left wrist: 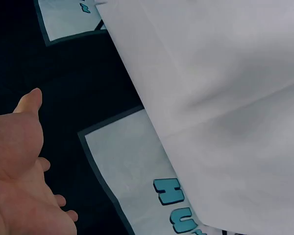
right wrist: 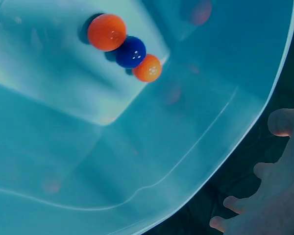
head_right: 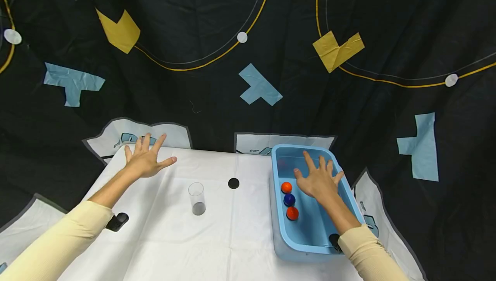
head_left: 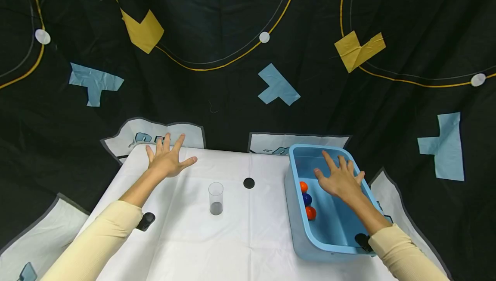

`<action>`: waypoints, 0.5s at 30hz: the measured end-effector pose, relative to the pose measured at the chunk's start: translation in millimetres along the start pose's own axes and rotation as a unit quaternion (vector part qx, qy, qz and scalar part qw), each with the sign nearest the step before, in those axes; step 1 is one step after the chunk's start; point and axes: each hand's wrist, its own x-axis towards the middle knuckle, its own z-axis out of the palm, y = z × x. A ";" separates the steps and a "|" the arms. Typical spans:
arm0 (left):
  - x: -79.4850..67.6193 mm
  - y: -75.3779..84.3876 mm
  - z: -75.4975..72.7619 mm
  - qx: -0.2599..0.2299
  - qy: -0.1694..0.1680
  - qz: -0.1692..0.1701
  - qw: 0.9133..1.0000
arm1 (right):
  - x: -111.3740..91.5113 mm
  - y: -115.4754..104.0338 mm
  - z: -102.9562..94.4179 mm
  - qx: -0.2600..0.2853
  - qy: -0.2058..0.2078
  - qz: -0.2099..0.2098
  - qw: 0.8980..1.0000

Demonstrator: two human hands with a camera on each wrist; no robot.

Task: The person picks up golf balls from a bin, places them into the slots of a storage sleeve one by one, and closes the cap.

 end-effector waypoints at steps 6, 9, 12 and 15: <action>-3.8 11.4 1.7 -0.004 -0.008 0.022 1.000 | -3.5 -13.5 0.3 0.005 0.005 -0.023 1.000; -7.5 19.5 4.2 -0.014 -0.011 0.040 0.999 | -5.7 -21.1 0.8 0.014 0.014 -0.041 0.999; -14.3 29.4 7.8 -0.032 -0.019 0.069 0.997 | -7.1 -28.7 1.3 0.030 0.023 -0.055 0.998; -21.9 37.3 15.4 -0.047 -0.037 0.096 0.994 | -8.0 -36.5 1.5 0.047 0.029 -0.064 0.996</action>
